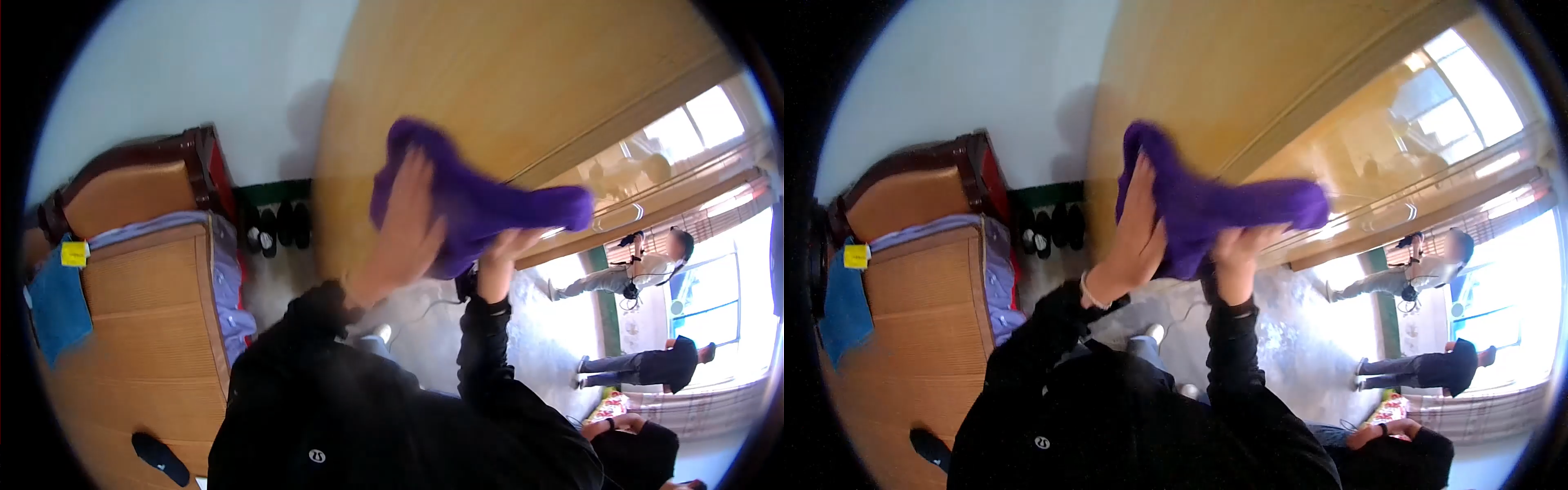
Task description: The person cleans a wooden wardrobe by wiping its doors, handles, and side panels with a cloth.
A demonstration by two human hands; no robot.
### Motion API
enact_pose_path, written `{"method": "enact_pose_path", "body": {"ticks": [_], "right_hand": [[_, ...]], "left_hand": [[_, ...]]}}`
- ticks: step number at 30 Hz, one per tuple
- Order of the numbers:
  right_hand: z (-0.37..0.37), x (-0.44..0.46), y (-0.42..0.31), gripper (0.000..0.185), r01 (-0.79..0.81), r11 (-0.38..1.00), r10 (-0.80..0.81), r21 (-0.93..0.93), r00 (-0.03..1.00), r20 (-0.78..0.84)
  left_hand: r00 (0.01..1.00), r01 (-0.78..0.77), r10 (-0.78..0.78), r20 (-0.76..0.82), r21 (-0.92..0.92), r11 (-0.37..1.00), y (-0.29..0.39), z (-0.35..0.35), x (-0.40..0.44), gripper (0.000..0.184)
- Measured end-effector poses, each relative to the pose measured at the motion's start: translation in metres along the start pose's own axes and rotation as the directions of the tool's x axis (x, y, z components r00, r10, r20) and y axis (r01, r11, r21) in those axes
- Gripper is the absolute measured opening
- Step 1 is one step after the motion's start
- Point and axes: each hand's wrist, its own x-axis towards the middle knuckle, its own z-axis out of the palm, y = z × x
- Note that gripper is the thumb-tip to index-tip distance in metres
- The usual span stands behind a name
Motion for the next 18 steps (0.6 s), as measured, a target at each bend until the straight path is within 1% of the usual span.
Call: {"method": "enact_pose_path", "body": {"ticks": [1,2,4,5,7,10,11,13,14,16,17,18], "right_hand": [[-0.002,0.029,-0.010,0.055,-0.038,0.990,0.035,0.139,0.999,0.020],[-0.001,0.042,-0.012,0.055,-0.037,0.986,0.033,0.161,0.999,0.026],[-0.002,0.040,-0.007,0.054,-0.014,0.992,0.007,0.126,0.998,0.061],[-0.003,0.034,0.000,0.054,-0.008,0.994,-0.002,0.106,0.995,0.096],[-0.010,0.013,0.019,0.054,0.002,0.998,-0.013,0.058,0.983,0.181],[-0.025,-0.027,0.054,0.054,0.027,1.000,-0.027,0.007,0.940,0.340],[-0.029,-0.040,0.064,0.054,0.034,0.999,-0.033,0.006,0.920,0.391],[-0.037,-0.070,0.078,0.053,0.037,0.999,-0.037,0.010,0.869,0.494],[-0.041,-0.084,0.083,0.053,0.028,0.999,-0.033,0.018,0.844,0.535],[-0.041,-0.112,0.085,0.053,-0.007,0.999,-0.018,0.040,0.797,0.604],[-0.038,-0.125,0.081,0.053,-0.034,0.998,-0.006,0.052,0.776,0.630],[-0.034,-0.133,0.079,0.053,-0.059,0.996,0.000,0.068,0.759,0.652]], "left_hand": [[0.999,-0.041,0.041,-0.002,-0.006,0.999,0.012,-0.003,0.023,0.062],[0.999,-0.036,0.035,-0.036,-0.048,0.998,0.023,-0.003,0.036,0.064],[0.991,-0.040,0.037,-0.125,-0.025,0.999,0.016,0.009,0.039,0.066],[0.990,-0.025,0.022,-0.136,-0.022,0.999,0.012,0.010,0.039,0.066],[0.988,-0.046,0.037,-0.150,-0.062,0.997,0.005,0.010,0.036,0.067],[0.990,0.011,-0.024,-0.136,-0.095,0.995,-0.009,0.017,0.027,0.067],[0.990,0.015,-0.027,-0.140,-0.086,0.996,-0.014,0.019,0.022,0.067],[0.984,0.078,-0.087,-0.158,-0.062,0.995,-0.026,0.027,0.004,0.067],[0.987,0.072,-0.079,-0.140,-0.058,0.996,-0.032,0.031,-0.005,0.067],[0.964,0.120,-0.125,-0.233,-0.034,0.992,-0.048,0.042,-0.025,0.064],[0.936,0.247,-0.254,-0.244,-0.059,0.967,-0.058,0.053,-0.041,0.063],[0.945,0.232,-0.241,-0.222,-0.068,0.970,-0.052,0.050,-0.040,0.063]]}}
